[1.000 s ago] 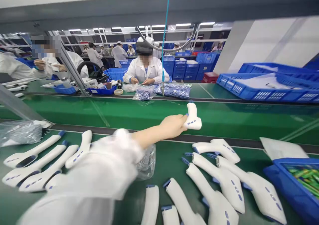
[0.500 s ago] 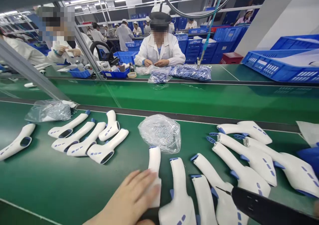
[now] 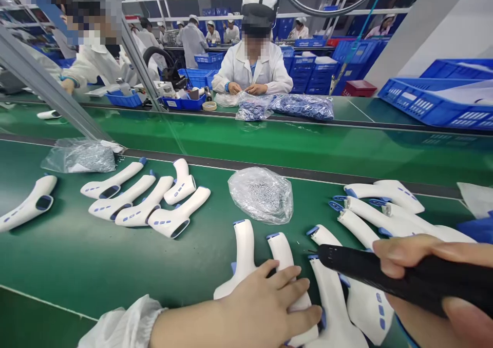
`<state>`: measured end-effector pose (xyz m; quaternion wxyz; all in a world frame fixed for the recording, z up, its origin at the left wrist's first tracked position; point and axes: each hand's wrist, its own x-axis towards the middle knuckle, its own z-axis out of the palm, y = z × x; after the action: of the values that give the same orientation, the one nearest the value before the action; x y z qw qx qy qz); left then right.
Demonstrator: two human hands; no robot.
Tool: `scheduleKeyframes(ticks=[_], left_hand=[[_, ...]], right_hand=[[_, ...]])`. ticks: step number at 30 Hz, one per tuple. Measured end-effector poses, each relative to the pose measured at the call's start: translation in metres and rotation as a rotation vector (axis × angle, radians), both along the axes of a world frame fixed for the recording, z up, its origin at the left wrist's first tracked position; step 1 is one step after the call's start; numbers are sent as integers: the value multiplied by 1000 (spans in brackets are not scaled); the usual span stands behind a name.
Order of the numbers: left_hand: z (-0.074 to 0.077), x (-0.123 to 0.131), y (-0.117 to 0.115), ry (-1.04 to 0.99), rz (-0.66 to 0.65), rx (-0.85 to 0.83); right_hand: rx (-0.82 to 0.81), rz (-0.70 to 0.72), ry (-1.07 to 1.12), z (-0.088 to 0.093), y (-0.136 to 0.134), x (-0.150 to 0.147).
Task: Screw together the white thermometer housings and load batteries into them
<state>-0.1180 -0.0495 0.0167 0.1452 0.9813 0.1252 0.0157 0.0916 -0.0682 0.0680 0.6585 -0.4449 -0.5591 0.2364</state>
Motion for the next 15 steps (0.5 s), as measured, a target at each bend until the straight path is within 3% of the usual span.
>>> scheduleKeyframes(ticks=[3,7,12,15], left_hand=[[-2,-1,-1,-75,25,43],[-2,-5,0,-163,43,10],[-2,-6,1,-220,35,-61],[-4,-4,6,-302,139,-166]], right_hand=[[28,94,-13,3,14,-14],[25,48,-13,-7,22,-14],[18,100,32,-9,27,-20],[-10,33,61,-6,23,-16]])
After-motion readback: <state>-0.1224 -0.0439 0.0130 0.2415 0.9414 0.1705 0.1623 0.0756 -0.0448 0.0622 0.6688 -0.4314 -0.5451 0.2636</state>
